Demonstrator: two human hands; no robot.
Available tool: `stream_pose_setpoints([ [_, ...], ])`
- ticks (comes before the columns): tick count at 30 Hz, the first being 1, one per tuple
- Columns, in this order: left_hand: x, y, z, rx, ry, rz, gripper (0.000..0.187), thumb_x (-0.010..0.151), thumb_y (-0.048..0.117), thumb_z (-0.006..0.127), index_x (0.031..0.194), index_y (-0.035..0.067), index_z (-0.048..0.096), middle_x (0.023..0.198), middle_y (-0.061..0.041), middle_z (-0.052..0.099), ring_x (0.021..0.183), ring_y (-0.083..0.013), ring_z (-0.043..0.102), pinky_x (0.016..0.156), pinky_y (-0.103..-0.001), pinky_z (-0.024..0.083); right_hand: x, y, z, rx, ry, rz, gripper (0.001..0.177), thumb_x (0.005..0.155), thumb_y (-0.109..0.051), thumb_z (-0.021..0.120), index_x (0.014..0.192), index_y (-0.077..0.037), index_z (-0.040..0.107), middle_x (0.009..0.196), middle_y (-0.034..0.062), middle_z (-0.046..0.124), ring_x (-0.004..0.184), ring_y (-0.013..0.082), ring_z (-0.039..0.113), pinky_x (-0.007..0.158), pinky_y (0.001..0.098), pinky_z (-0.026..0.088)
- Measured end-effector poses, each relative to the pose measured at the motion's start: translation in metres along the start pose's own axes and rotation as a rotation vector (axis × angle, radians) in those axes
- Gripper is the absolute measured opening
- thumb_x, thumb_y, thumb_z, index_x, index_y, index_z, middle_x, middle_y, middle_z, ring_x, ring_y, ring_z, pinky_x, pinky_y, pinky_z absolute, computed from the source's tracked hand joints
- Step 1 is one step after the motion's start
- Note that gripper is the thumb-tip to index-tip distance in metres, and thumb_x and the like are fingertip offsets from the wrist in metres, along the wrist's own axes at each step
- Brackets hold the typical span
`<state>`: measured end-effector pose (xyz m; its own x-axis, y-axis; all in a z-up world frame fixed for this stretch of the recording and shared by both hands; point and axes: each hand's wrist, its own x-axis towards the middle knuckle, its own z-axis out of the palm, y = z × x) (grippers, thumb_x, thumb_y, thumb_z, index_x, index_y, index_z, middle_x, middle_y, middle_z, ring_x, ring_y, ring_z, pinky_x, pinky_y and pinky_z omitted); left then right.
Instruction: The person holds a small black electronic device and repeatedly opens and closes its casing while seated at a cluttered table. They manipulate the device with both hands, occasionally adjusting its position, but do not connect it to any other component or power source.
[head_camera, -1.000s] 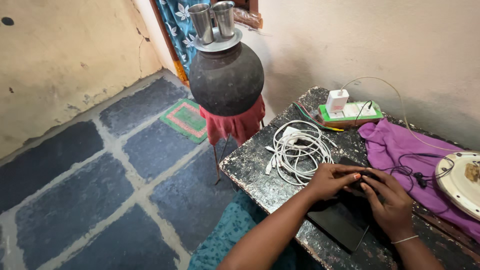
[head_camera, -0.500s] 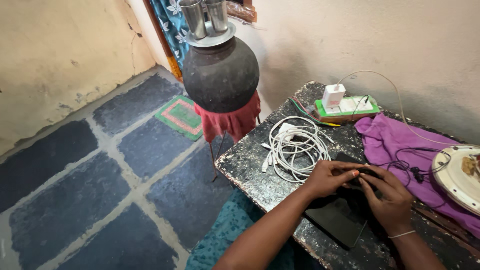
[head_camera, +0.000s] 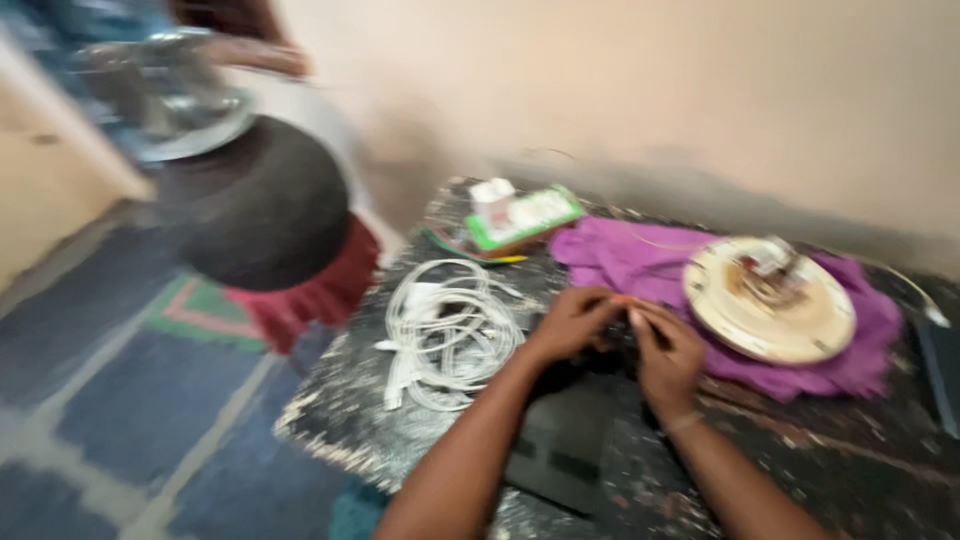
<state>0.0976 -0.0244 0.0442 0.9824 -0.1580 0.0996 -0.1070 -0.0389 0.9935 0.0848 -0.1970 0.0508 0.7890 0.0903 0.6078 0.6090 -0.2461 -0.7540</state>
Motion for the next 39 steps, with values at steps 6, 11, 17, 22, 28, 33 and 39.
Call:
stream_pose_setpoints([
  [6, -0.005, -0.022, -0.002, -0.239, -0.048, -0.134, 0.044, 0.104, 0.032, 0.059, 0.13, -0.003, 0.067, 0.087, -0.011, 0.07, 0.063, -0.0177, 0.068, 0.057, -0.03, 0.061, 0.0, 0.012, -0.001, 0.007, -0.002, 0.082, 0.024, 0.104, -0.015, 0.064, 0.116, 0.002, 0.074, 0.114, 0.0136, 0.076, 0.107, 0.0218, 0.071, 0.099, 0.0339, 0.052],
  [11, -0.007, -0.013, -0.001, -0.38, -0.134, -0.189, 0.038, 0.098, 0.012, 0.064, 0.134, -0.002, 0.063, 0.101, -0.012, 0.071, 0.073, -0.0183, 0.074, 0.065, -0.029, 0.064, 0.002, 0.016, 0.003, 0.317, 0.082, 0.191, 0.025, 0.107, -0.016, 0.062, 0.118, 0.005, 0.069, 0.114, 0.0112, 0.072, 0.108, 0.0191, 0.067, 0.098, 0.0318, 0.052],
  [17, -0.008, -0.012, 0.001, -0.386, -0.048, -0.113, 0.04, 0.095, 0.0, 0.065, 0.135, -0.004, 0.063, 0.104, -0.013, 0.073, 0.077, -0.018, 0.073, 0.066, -0.028, 0.063, 0.001, 0.016, -0.004, 0.265, 0.099, 0.1, 0.019, 0.109, -0.006, 0.055, 0.116, 0.004, 0.069, 0.119, 0.0101, 0.069, 0.113, 0.0162, 0.066, 0.104, 0.029, 0.051],
  [22, -0.005, -0.013, -0.002, -0.402, 0.028, -0.059, 0.039, 0.097, 0.0, 0.065, 0.135, -0.004, 0.061, 0.107, -0.012, 0.072, 0.081, -0.0184, 0.073, 0.07, -0.028, 0.063, 0.0, 0.011, -0.003, 0.245, 0.094, 0.106, 0.024, 0.097, 0.006, 0.066, 0.121, 0.004, 0.066, 0.121, 0.0105, 0.062, 0.11, 0.0131, 0.062, 0.094, 0.0259, 0.051],
  [28, -0.006, -0.007, -0.003, -0.456, -0.046, -0.107, 0.039, 0.098, -0.001, 0.062, 0.136, -0.006, 0.054, 0.116, -0.015, 0.068, 0.09, -0.0248, 0.077, 0.076, -0.031, 0.066, 0.001, 0.021, 0.002, 0.498, 0.164, 0.275, 0.032, 0.097, 0.001, 0.069, 0.128, -0.001, 0.061, 0.116, 0.0057, 0.068, 0.103, 0.01, 0.065, 0.089, 0.0245, 0.057],
  [33, -0.011, 0.006, 0.0, -0.501, -0.127, -0.137, 0.057, 0.09, -0.003, 0.061, 0.145, 0.003, 0.046, 0.124, -0.012, 0.067, 0.092, -0.0261, 0.076, 0.075, -0.029, 0.064, 0.001, 0.027, -0.002, 0.273, 0.157, 0.043, 0.009, 0.102, 0.002, 0.071, 0.109, 0.003, 0.065, 0.116, 0.0082, 0.067, 0.104, 0.0111, 0.064, 0.09, 0.0239, 0.052],
  [39, -0.011, 0.006, -0.001, -0.491, -0.19, -0.25, 0.041, 0.103, 0.01, 0.058, 0.141, -0.005, 0.058, 0.118, -0.015, 0.072, 0.1, -0.024, 0.077, 0.083, -0.031, 0.065, -0.002, 0.032, -0.003, 0.353, 0.154, 0.139, 0.01, 0.103, -0.005, 0.072, 0.106, 0.002, 0.065, 0.107, 0.0067, 0.069, 0.098, 0.0102, 0.064, 0.088, 0.0243, 0.053],
])
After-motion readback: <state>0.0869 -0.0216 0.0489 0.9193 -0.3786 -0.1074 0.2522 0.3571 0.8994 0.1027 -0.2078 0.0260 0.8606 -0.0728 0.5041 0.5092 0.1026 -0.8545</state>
